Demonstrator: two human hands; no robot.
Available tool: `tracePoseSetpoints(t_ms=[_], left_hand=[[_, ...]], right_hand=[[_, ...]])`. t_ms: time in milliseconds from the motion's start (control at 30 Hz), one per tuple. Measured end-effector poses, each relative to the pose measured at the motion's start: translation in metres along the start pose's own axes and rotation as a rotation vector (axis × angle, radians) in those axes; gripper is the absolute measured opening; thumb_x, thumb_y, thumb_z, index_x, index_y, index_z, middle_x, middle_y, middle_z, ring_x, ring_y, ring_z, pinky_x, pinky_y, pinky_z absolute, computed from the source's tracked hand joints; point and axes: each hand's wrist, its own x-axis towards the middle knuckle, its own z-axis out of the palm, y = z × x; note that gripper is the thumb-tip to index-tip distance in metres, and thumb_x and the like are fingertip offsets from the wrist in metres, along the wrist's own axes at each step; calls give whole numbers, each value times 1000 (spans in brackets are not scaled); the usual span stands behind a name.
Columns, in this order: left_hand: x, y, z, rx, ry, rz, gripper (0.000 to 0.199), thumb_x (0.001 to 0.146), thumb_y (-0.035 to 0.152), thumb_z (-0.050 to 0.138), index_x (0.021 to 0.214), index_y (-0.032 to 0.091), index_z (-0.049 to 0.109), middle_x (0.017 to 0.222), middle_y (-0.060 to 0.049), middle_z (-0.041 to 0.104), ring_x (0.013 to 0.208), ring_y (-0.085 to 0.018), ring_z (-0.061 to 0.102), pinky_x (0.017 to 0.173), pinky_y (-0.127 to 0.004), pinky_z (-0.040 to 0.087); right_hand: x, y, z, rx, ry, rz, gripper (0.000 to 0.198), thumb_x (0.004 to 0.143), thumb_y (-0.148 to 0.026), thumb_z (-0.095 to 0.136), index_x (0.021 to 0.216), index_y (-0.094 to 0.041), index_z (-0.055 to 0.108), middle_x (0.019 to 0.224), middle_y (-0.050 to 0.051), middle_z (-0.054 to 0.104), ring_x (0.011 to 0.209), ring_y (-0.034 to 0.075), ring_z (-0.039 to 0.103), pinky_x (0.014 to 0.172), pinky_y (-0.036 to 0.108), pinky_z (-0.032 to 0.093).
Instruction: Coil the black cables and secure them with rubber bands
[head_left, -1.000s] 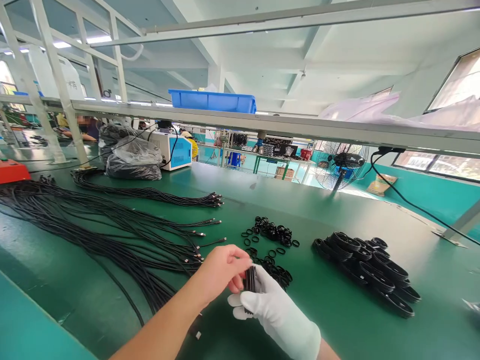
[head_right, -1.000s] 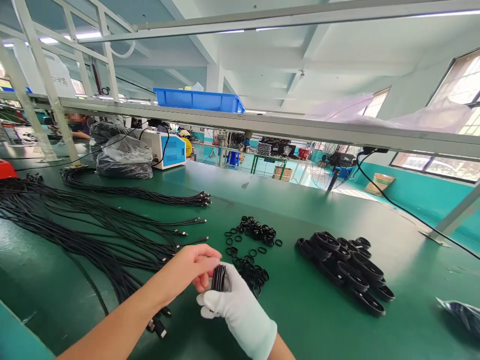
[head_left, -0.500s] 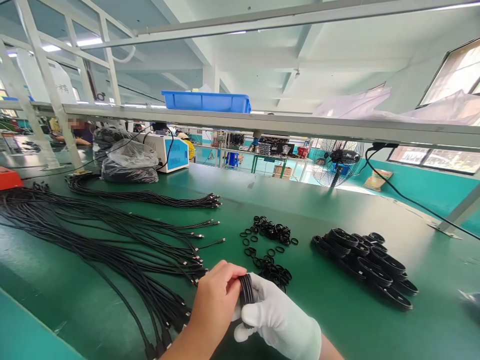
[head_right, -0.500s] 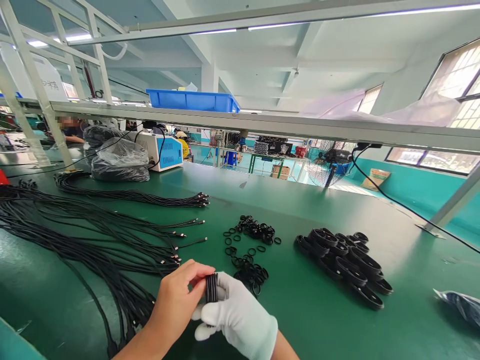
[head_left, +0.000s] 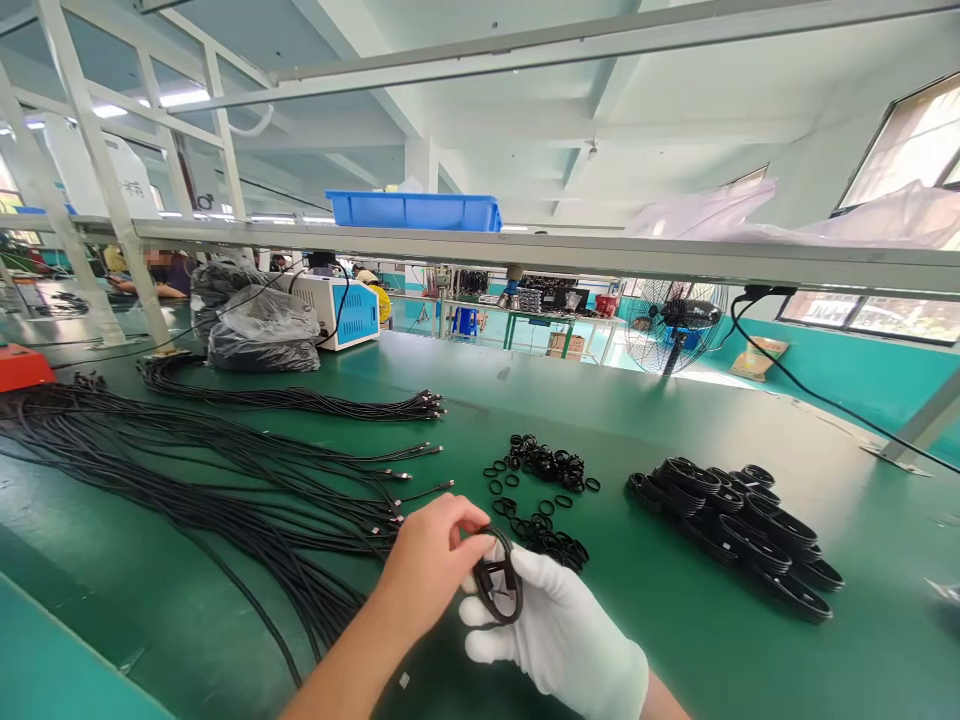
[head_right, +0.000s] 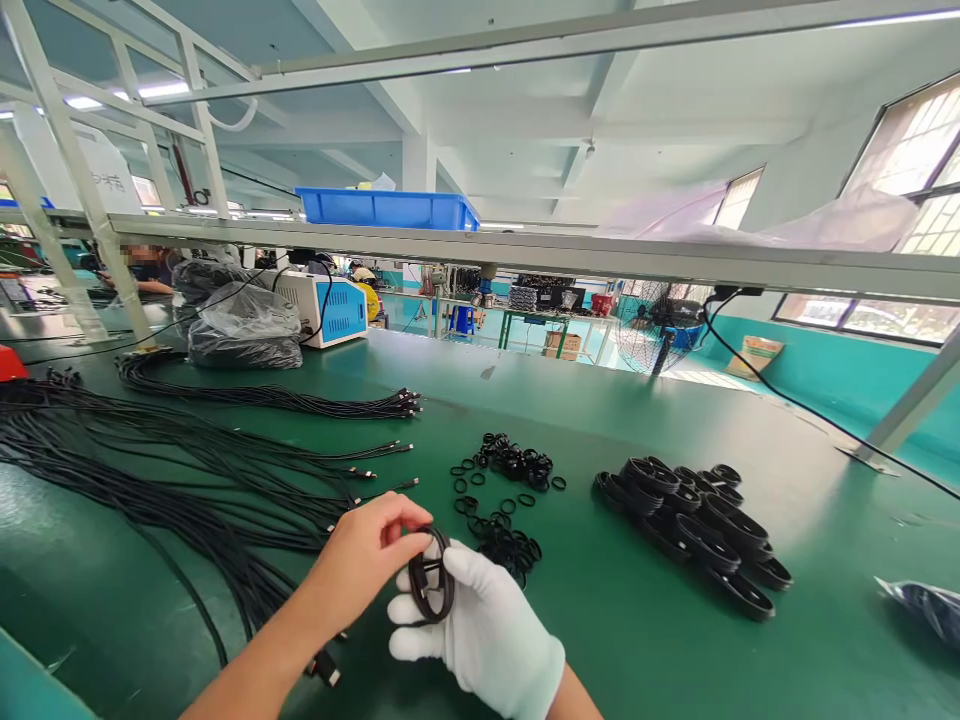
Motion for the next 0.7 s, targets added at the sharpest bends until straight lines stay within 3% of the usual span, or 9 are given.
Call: tracePoseSetpoints(t_ms=[133,200,300,433,600,700], left_hand=[[1,-13,-13,-398,-321,-78,29,82,36,53,107,23,63,106,-3,64,93,-19,57,83,-30,43],[1,-20,-12,-550,-399,-84,31,80,39,58,105,21,64,103,-4,65,94,-20,57,84,-31,42],[1,-24,-8,-538,-346,-125,30,76,39,63,96,18,65,92,-4,67,88,-20,58,80,-30,43],[4,-26,-6,-445,-241,-182,31,78,43,58,96,18,66,98,-5,67,95,-22,59,87,-33,42],[5,-34,-12,-401,-89,-251,45,77,54,51,99,16,63,102,-9,67,95,-24,61,85,-33,46],[10,-39,-14,-328,-44,-312,50,69,58,56,98,17,63,102,-8,68,92,-25,62,82,-33,50]], right_hand=[[1,-2,4,139,-50,126,32,78,-40,55,93,-12,56,85,7,55,69,14,55,62,26,42],[1,-1,5,125,-27,145,37,77,-44,53,93,-11,56,85,7,54,66,13,54,59,26,41],[2,2,8,-132,130,43,45,73,-45,59,103,-13,53,98,9,54,71,17,59,64,32,45],[3,1,17,-570,410,16,53,58,-20,68,107,-16,46,97,6,54,63,16,61,61,33,46],[1,-10,29,-597,466,-128,43,60,-23,62,101,-16,52,91,4,55,72,15,60,64,29,48],[4,-28,21,-721,587,-190,42,60,-27,61,100,-15,57,87,4,58,75,16,60,67,31,51]])
